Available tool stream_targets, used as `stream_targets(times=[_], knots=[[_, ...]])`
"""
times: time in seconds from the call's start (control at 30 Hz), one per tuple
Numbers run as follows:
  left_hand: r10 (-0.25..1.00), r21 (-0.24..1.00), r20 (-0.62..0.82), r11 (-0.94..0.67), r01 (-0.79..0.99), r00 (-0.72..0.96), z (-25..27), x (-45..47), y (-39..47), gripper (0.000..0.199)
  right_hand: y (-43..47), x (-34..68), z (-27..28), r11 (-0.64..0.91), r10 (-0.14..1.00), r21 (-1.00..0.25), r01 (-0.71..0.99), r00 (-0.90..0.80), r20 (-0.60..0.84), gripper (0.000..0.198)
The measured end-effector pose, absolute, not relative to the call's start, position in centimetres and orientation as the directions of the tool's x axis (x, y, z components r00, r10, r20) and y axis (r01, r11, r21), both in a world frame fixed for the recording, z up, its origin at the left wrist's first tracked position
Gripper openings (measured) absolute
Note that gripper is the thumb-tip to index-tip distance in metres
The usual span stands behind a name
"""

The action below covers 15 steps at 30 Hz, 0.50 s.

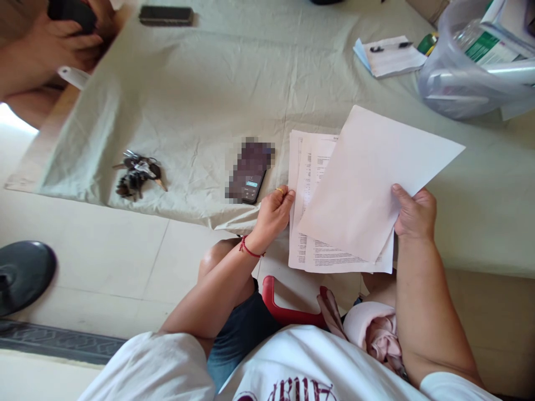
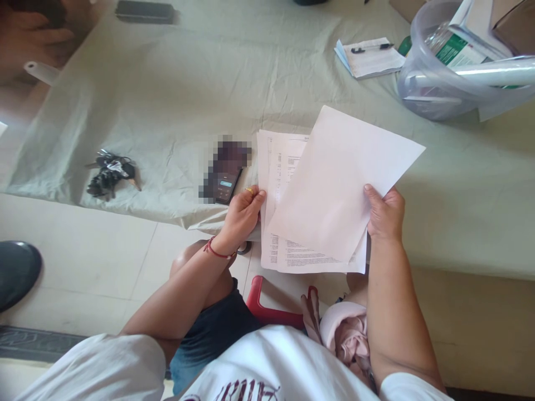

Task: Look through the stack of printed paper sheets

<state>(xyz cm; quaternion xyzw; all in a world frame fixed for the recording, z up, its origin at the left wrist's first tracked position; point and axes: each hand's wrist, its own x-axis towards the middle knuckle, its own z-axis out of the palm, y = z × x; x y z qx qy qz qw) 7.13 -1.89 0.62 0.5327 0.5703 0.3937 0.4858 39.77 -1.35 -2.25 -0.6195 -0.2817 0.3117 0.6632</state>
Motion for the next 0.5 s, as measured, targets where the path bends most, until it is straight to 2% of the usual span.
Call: stream_targets(times=[0.23,0.33,0.5], knots=[[0.986,0.982,-0.162,0.159,0.101,0.023,2.1,8.4,-1.7,0.032,-1.3,39.5,-1.6,0.036,0.755,-0.997,-0.067,0.656,-0.017,0.049],[0.99,0.983,-0.138,0.132,0.128,0.039,3.2,9.3,-0.8,0.031,-1.2,39.5,-1.2,0.057,0.737,-0.996,-0.066,0.676,-0.002,0.053],[0.987,0.99,-0.141,0.139,0.036,0.082,3.5,11.3,1.0,0.035,-1.6,39.9,-1.5,0.03,0.704,-0.998,-0.056,0.71,-0.019,0.053]])
